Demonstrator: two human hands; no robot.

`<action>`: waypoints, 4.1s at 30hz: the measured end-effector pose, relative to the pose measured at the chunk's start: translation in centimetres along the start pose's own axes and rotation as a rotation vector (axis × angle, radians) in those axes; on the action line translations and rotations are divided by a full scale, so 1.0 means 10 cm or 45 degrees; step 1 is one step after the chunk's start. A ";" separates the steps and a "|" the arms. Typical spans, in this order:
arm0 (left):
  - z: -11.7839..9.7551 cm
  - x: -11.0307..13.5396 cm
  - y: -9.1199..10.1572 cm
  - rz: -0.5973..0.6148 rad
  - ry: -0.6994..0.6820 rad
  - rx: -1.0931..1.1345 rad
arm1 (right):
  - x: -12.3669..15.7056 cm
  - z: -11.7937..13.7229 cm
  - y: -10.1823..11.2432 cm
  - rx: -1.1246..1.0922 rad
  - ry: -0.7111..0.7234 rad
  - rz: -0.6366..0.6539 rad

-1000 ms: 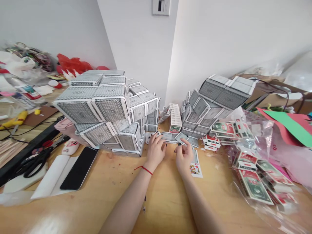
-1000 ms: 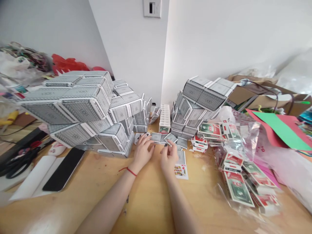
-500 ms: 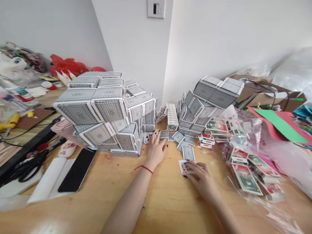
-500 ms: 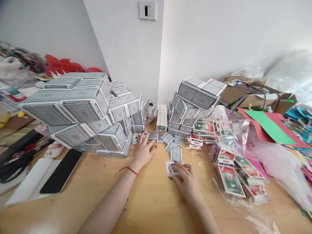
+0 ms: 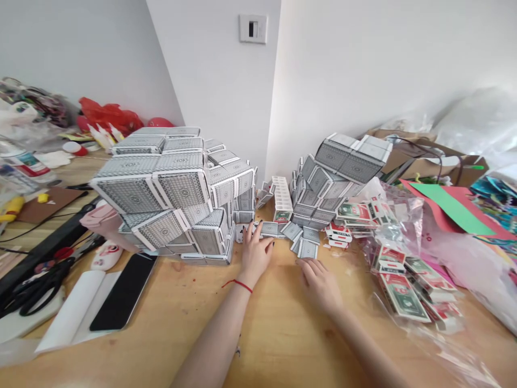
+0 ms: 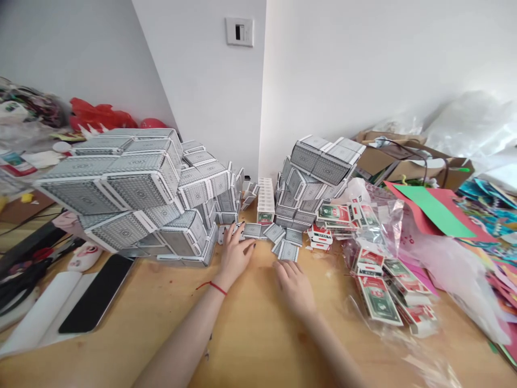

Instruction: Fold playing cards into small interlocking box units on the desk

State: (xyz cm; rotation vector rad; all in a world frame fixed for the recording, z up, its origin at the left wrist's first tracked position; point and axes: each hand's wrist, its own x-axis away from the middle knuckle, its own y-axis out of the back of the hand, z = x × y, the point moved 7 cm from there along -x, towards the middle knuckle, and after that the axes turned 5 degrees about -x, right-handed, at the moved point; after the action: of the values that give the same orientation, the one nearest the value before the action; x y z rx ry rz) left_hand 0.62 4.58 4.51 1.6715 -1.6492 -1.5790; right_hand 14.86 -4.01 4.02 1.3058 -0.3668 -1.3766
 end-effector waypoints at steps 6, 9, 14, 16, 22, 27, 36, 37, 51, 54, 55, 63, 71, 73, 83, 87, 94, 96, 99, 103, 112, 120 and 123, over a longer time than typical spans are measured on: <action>-0.01 0.01 0.02 -0.013 -0.012 -0.017 | -0.33 -0.21 -0.46 -1.140 -0.994 -0.201; -0.02 0.02 0.04 -0.015 -0.020 -0.028 | -0.46 -0.21 -0.83 -1.982 -1.268 -0.031; -0.04 0.04 0.03 0.009 -0.022 -0.054 | -0.54 -0.30 -0.86 -2.611 -1.072 -0.009; -0.06 0.04 0.02 0.028 -0.034 -0.066 | -0.52 -0.32 -0.85 -2.750 -1.021 0.004; -0.10 0.06 -0.01 0.049 -0.040 -0.123 | -0.52 -0.31 -0.87 -2.815 -0.990 0.010; -0.10 0.05 0.03 0.030 -0.016 -0.103 | -0.48 -0.19 -0.91 -2.762 -1.072 0.176; -0.09 0.11 0.00 -0.028 -0.098 0.172 | -0.53 -0.12 -0.89 -2.793 -1.006 0.223; -0.10 0.11 -0.06 0.026 -0.121 0.188 | -0.54 -0.12 -0.88 -2.809 -0.990 0.219; -0.26 0.21 -0.15 0.252 -0.204 -0.044 | -0.53 -0.33 -0.85 -2.763 -1.049 -0.074; -0.28 0.32 -0.02 0.277 -0.192 -0.055 | -0.53 -0.41 -0.81 -2.690 -1.026 -0.177; -0.28 0.35 0.02 0.285 -0.191 -0.060 | -0.53 -0.45 -0.81 -2.657 -1.019 -0.208; -0.03 0.43 0.18 0.278 -0.009 -0.061 | -0.53 -0.54 -0.88 -2.441 -1.142 -0.372; 0.19 0.18 0.00 0.407 0.179 -0.080 | -0.44 -0.62 -0.83 -2.142 -1.191 -0.545; 0.20 0.18 -0.03 0.456 0.187 -0.028 | -0.41 -0.67 -0.81 -2.033 -1.181 -0.612; 0.50 0.10 -0.09 0.132 0.859 0.785 | -0.57 -0.55 -0.69 -2.229 -0.885 -0.588; 0.48 0.08 -0.17 0.002 0.919 1.057 | -0.58 -0.48 -0.64 -2.205 -0.814 -0.547; 0.39 0.14 -0.23 0.118 0.754 1.211 | -0.56 -0.37 -0.72 -1.961 -0.809 -0.352; 0.35 0.12 -0.24 0.161 0.660 1.213 | -0.56 -0.32 -0.73 -1.950 -0.791 -0.286; 0.33 0.09 -0.25 0.170 0.582 1.074 | -0.57 -0.23 -0.74 -2.081 -0.740 -0.231; 0.38 0.05 -0.25 0.093 0.563 0.819 | -0.58 -0.26 -0.80 -2.035 -0.860 -0.332; 0.43 0.01 -0.24 0.055 0.549 0.918 | -0.64 -0.35 -0.85 -1.840 -0.887 -0.339; 0.55 0.02 -0.32 0.062 0.682 1.182 | -0.65 -0.34 -0.83 -1.557 -0.846 -0.172; 0.57 0.02 -0.32 0.037 0.716 1.135 | -0.65 -0.35 -0.83 -1.479 -0.817 -0.163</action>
State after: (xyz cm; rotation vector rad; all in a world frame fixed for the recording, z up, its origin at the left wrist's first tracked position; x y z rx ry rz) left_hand -2.52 7.86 -0.16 2.1656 -2.1293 -0.2226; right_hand 11.97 5.57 -0.84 -0.0781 0.1282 -1.6800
